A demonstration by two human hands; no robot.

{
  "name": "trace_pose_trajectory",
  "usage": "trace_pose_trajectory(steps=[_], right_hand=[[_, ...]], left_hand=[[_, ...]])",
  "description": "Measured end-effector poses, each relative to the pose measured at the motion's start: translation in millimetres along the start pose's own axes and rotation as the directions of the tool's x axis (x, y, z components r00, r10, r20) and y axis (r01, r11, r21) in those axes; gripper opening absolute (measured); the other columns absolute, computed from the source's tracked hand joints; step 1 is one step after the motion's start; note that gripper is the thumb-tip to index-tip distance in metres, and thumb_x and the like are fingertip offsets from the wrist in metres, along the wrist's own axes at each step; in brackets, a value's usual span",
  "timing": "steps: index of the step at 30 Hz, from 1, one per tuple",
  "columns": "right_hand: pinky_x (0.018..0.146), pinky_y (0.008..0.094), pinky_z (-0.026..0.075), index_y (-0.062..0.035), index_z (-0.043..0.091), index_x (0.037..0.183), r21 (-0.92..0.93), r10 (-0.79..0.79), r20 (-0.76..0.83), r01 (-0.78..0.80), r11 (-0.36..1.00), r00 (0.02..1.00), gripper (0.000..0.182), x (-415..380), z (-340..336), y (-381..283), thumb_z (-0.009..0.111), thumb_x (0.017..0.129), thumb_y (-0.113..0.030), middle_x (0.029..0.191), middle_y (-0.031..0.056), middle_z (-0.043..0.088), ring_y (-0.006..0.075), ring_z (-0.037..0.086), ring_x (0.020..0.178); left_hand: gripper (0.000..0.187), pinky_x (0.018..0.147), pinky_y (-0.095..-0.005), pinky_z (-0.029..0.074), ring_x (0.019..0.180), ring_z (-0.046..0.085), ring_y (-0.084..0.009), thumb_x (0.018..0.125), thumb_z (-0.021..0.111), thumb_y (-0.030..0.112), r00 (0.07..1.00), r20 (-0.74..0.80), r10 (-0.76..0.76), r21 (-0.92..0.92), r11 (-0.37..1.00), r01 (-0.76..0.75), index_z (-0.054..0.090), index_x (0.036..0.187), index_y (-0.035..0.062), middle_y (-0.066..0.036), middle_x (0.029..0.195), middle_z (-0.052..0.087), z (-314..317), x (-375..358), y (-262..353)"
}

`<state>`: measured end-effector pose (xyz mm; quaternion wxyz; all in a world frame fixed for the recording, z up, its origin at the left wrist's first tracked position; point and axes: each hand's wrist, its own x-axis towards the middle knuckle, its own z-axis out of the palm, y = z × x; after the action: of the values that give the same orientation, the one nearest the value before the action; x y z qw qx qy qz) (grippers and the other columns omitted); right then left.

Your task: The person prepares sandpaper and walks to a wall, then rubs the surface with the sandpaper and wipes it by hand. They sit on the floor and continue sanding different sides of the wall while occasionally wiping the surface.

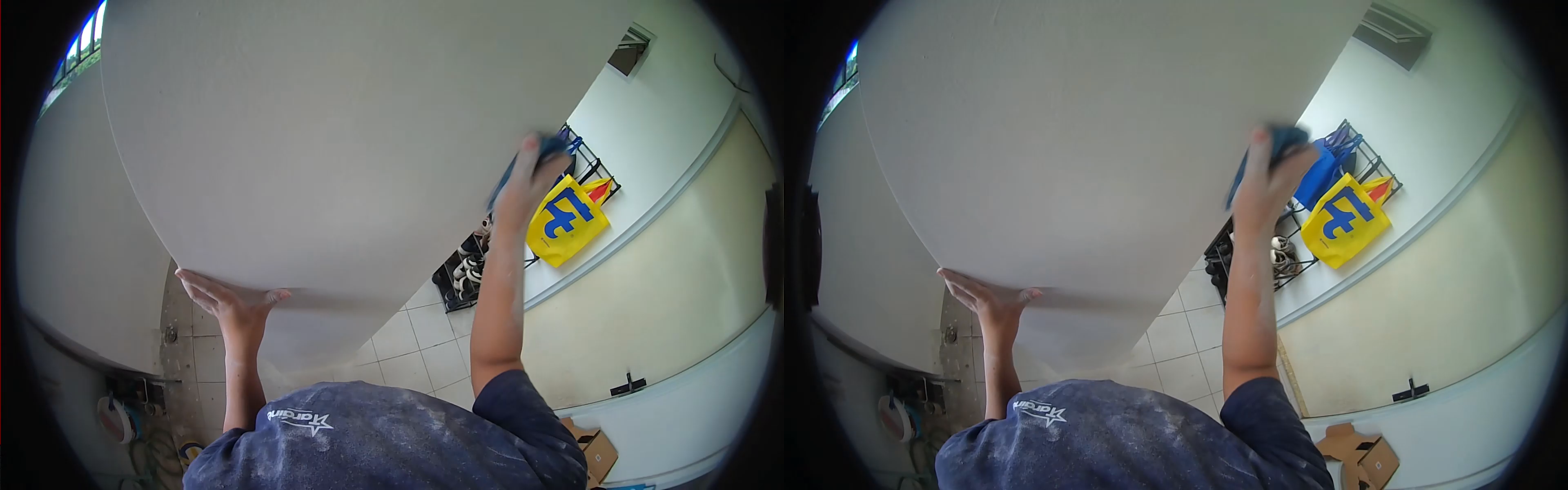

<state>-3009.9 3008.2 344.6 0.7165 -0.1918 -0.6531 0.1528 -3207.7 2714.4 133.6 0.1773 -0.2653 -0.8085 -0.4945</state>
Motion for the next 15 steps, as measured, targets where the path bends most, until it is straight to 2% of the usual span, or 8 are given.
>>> trace_pose_trajectory(steps=[3,4,6,8,9,11,12,15], right_hand=[[0.096,0.0363,0.04,0.0029,0.037,0.111,-0.044,0.028,-0.014,-0.028,0.999,1.0,0.066,-37.9,-0.3,16.4,0.058,0.093,-0.057,0.105,0.0168,0.044,0.0254,0.049,0.106],[0.098,0.0363,0.04,0.0044,0.038,0.111,-0.03,0.008,-0.015,-0.008,1.0,1.0,0.071,-20.8,4.2,-2.1,0.058,0.092,-0.061,0.106,0.0178,0.044,0.026,0.049,0.107],[0.103,0.0346,0.039,0.0056,0.031,0.127,-0.15,0.062,0.01,-0.06,0.987,0.998,0.081,41.3,5.7,-30.9,0.051,0.093,-0.065,0.124,0.0231,0.046,0.0284,0.05,0.116],[0.102,0.0336,0.041,0.0059,0.029,0.129,-0.035,0.031,0.044,-0.029,0.999,0.999,0.088,99.4,14.4,-56.5,0.051,0.09,-0.07,0.123,0.0226,0.046,0.0278,0.049,0.117],[0.1,0.0331,0.042,0.0066,0.032,0.125,-0.014,0.006,0.025,-0.005,1.0,1.0,0.085,102.2,15.2,-55.0,0.053,0.09,-0.068,0.118,0.0208,0.045,0.0267,0.049,0.113],[0.095,0.0322,0.042,0.0078,0.037,0.116,0.023,-0.041,-0.009,0.041,0.999,0.999,0.081,101.3,15.8,-50.9,0.058,0.09,-0.066,0.109,0.0172,0.043,0.0244,0.048,0.106],[0.096,0.0336,0.042,0.0068,0.037,0.117,-0.037,0.0,-0.039,-0.002,0.999,0.999,0.079,77.9,15.3,-44.2,0.057,0.091,-0.065,0.11,0.0175,0.042,0.0247,0.047,0.107],[0.097,0.0368,0.041,0.0077,0.035,0.12,-0.044,-0.06,-0.051,0.058,0.997,0.997,0.077,21.7,12.2,-10.8,0.057,0.092,-0.061,0.113,0.0196,0.043,0.0265,0.047,0.11]], left_hand=[[0.165,0.115,-0.0656,0.015,0.144,-0.008,-0.0519,0.048,0.086,0.062,1.0,0.011,-0.006,0.024,1.0,0.006,-0.03,0.145,-0.004,-0.035,0.152,-0.018,1.3,0.3,-3.0],[0.165,0.115,-0.0661,0.015,0.144,-0.008,-0.0521,0.049,0.086,0.062,1.0,0.013,0.0,0.034,0.999,-0.001,-0.031,0.144,-0.004,-0.035,0.152,-0.018,1.4,0.3,-3.0],[0.165,0.114,-0.0668,0.015,0.144,-0.007,-0.053,0.048,0.086,0.061,0.999,0.038,-0.02,0.041,0.999,0.018,-0.033,0.143,-0.0046,-0.036,0.151,-0.018,-1.5,0.6,0.3],[0.165,0.114,-0.0675,0.016,0.143,-0.007,-0.0539,0.049,0.086,0.061,0.999,0.043,-0.025,0.048,0.999,0.023,-0.034,0.142,-0.0051,-0.037,0.15,-0.018,-1.4,1.5,0.8],[0.165,0.114,-0.0679,0.016,0.143,-0.007,-0.0543,0.049,0.085,0.061,0.999,0.044,-0.018,0.054,0.998,0.015,-0.034,0.142,-0.0052,-0.037,0.149,-0.018,-1.5,0.8,-0.6],[0.164,0.113,-0.0685,0.016,0.142,-0.006,-0.055,0.051,0.086,0.06,0.999,0.045,-0.014,0.058,0.998,0.012,-0.034,0.142,-0.0053,-0.038,0.149,-0.017,0.0,0.4,-0.2],[0.164,0.113,-0.0687,0.016,0.142,-0.006,-0.0553,0.051,0.086,0.06,0.999,0.047,-0.016,0.059,0.998,0.013,-0.034,0.142,-0.0053,-0.038,0.149,-0.017,-0.3,-0.2,0.3],[0.163,0.112,-0.0689,0.017,0.141,-0.004,-0.0557,0.053,0.087,0.059,0.999,0.044,-0.016,0.057,0.998,0.014,-0.034,0.142,-0.0046,-0.038,0.149,-0.014,-2.0,3.5,0.1]])
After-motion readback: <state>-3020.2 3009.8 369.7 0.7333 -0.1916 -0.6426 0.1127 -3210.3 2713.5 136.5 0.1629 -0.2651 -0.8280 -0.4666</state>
